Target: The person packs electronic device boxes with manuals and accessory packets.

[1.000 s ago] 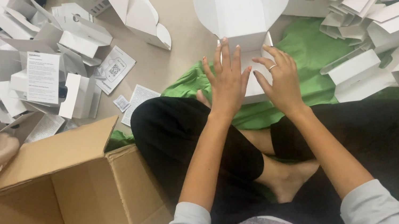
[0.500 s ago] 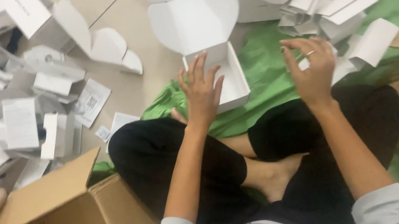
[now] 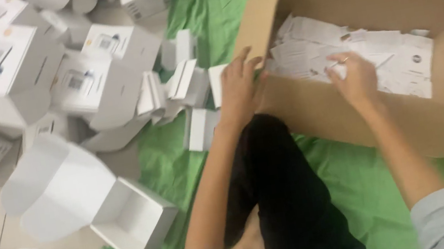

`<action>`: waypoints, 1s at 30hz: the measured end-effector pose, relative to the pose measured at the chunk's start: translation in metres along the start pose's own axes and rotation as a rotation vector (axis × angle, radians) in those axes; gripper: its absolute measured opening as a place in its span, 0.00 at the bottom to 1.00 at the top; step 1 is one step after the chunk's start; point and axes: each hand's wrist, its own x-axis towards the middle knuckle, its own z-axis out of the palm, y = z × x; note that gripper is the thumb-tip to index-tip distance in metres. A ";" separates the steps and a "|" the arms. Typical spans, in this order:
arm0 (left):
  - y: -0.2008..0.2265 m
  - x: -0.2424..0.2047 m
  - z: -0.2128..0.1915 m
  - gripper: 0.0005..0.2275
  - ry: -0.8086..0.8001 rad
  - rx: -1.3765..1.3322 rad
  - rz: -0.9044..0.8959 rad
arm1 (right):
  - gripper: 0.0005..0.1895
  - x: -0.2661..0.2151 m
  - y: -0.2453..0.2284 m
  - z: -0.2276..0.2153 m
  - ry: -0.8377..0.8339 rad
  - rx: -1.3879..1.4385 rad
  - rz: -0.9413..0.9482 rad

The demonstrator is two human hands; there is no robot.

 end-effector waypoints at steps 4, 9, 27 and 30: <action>0.038 0.052 0.136 0.18 -0.105 -0.399 -0.047 | 0.18 -0.011 -0.003 -0.004 -0.092 0.062 0.267; 0.018 0.045 0.247 0.21 -0.350 0.116 -0.201 | 0.20 -0.001 0.016 0.003 -0.283 0.181 0.356; -0.040 0.047 0.276 0.25 -1.060 0.449 -0.613 | 0.52 0.105 0.078 0.124 -0.615 -0.268 0.514; -0.041 0.038 0.286 0.23 -0.893 0.519 -0.555 | 0.57 0.091 0.067 0.138 -0.636 -0.408 0.333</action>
